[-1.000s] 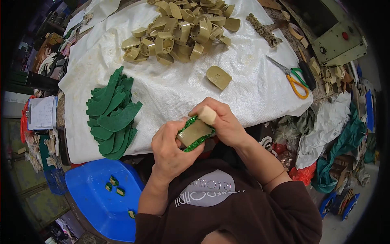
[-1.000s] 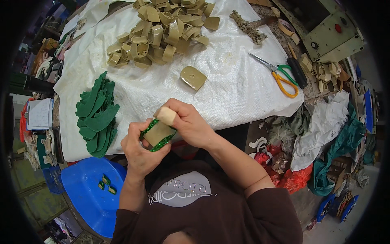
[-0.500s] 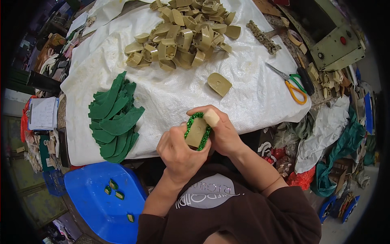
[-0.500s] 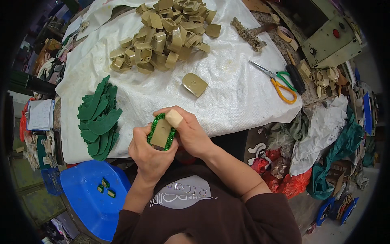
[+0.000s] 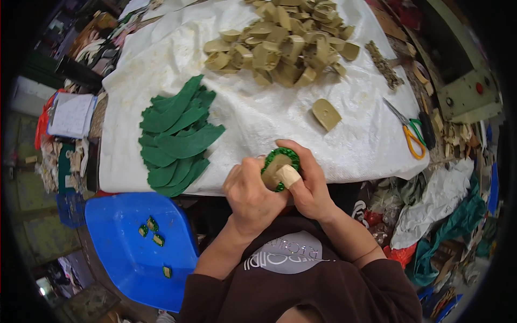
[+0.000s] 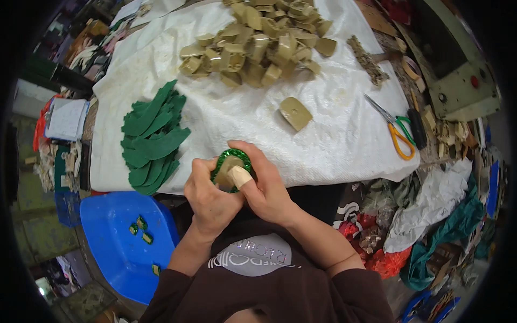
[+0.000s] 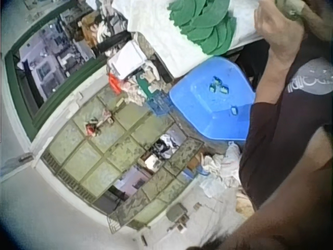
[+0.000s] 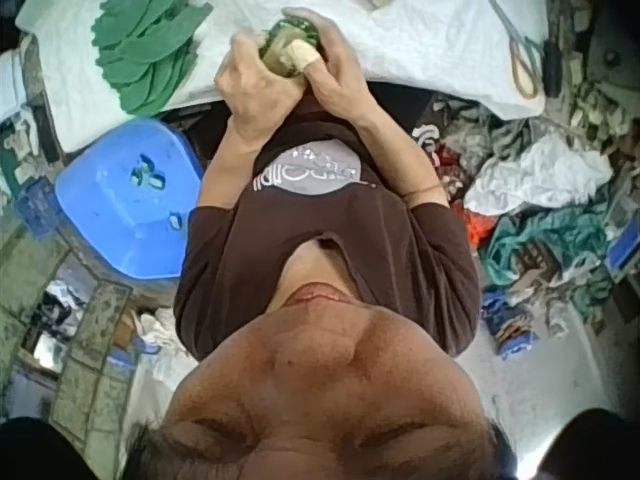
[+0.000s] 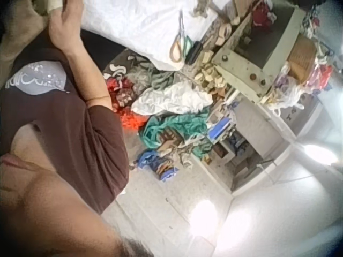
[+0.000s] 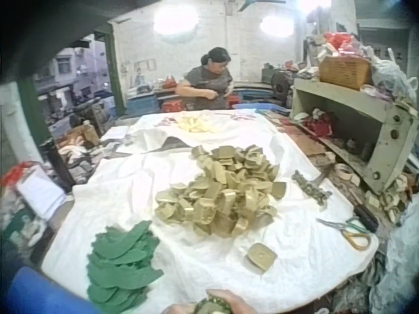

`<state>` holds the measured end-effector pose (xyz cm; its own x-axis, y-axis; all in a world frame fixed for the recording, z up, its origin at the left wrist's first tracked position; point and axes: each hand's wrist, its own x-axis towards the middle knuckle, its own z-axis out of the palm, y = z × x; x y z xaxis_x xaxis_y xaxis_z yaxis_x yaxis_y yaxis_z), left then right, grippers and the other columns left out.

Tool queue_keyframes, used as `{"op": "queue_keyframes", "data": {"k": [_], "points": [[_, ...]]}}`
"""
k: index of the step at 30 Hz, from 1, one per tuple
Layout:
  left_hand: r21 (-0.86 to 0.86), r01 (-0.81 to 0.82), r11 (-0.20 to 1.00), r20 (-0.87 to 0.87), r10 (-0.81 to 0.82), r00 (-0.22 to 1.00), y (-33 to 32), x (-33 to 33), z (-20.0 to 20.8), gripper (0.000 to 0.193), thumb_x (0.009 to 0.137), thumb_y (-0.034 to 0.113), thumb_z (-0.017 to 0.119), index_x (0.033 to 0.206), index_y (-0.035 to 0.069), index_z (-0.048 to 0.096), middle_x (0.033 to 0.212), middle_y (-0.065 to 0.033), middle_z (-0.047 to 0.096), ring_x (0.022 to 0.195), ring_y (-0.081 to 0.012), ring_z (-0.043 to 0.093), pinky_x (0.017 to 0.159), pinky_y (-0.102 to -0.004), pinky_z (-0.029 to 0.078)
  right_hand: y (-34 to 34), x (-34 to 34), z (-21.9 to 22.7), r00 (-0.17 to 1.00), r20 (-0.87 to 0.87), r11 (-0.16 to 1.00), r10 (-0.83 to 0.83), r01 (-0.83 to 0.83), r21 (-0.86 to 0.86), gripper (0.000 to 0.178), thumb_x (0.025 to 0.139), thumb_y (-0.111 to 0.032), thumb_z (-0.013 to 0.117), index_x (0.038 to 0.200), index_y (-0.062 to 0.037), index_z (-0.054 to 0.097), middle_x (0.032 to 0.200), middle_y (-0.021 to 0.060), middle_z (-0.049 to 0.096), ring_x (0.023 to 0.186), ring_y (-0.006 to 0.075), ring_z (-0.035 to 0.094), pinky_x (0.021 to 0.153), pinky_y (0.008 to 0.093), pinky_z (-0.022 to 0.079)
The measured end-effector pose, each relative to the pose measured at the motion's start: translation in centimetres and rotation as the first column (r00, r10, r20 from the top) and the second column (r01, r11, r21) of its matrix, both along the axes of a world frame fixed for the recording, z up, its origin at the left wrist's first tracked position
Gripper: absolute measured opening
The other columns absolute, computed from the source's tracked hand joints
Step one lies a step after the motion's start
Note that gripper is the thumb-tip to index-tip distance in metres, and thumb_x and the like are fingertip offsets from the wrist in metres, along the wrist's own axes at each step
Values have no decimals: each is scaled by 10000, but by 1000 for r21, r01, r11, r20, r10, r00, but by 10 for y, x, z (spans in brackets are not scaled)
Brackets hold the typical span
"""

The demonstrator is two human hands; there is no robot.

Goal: The person applies adhesive tape to their right index finger and then repeatedly picks up beige plastic shoe components and green fabric pieces. They wrap the green fabric around the plastic parts by hand, pressing the material into the contours of the plastic, and place the finished units into a blue bin.

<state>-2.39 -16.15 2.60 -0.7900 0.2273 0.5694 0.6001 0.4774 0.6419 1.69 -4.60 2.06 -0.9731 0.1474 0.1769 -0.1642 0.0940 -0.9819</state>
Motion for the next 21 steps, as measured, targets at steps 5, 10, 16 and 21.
{"op": "queue_keyframes", "data": {"k": [5,10,16,21], "points": [[163,-4,987,193,-28,981,-32,2,-5,466,609,228,844,863,20,513,701,-96,577,555,-230,577,543,-338,479,3,-23,-5,971,-117,971,209,-191,144,455,840,-145,574,1274,-54,472,1053,135,500,987,236,495,865,332,404],[232,-349,908,180,313,933,-125,14,-49,504,648,108,791,1048,-7,506,977,-120,554,857,-192,553,772,-310,455,0,-56,-3,966,-144,929,214,-156,335,444,791,-80,610,1225,-71,516,1079,142,480,1031,279,455,876,355,395],[-88,-794,601,367,761,536,-235,37,-129,378,772,129,686,1078,-28,529,1008,-147,510,921,-258,490,846,-348,394,-33,-83,2,987,-92,896,129,-76,438,397,767,-38,623,1157,-47,548,1079,147,502,1006,309,471,878,385,402],[-248,-821,515,385,830,404,-260,36,-172,441,892,244,556,1225,-41,502,1099,-214,492,971,-306,474,869,-409,391,-48,-99,6,984,80,906,160,-179,384,370,786,9,591,1151,-27,545,935,129,544,803,277,544,781,342,450]]}}
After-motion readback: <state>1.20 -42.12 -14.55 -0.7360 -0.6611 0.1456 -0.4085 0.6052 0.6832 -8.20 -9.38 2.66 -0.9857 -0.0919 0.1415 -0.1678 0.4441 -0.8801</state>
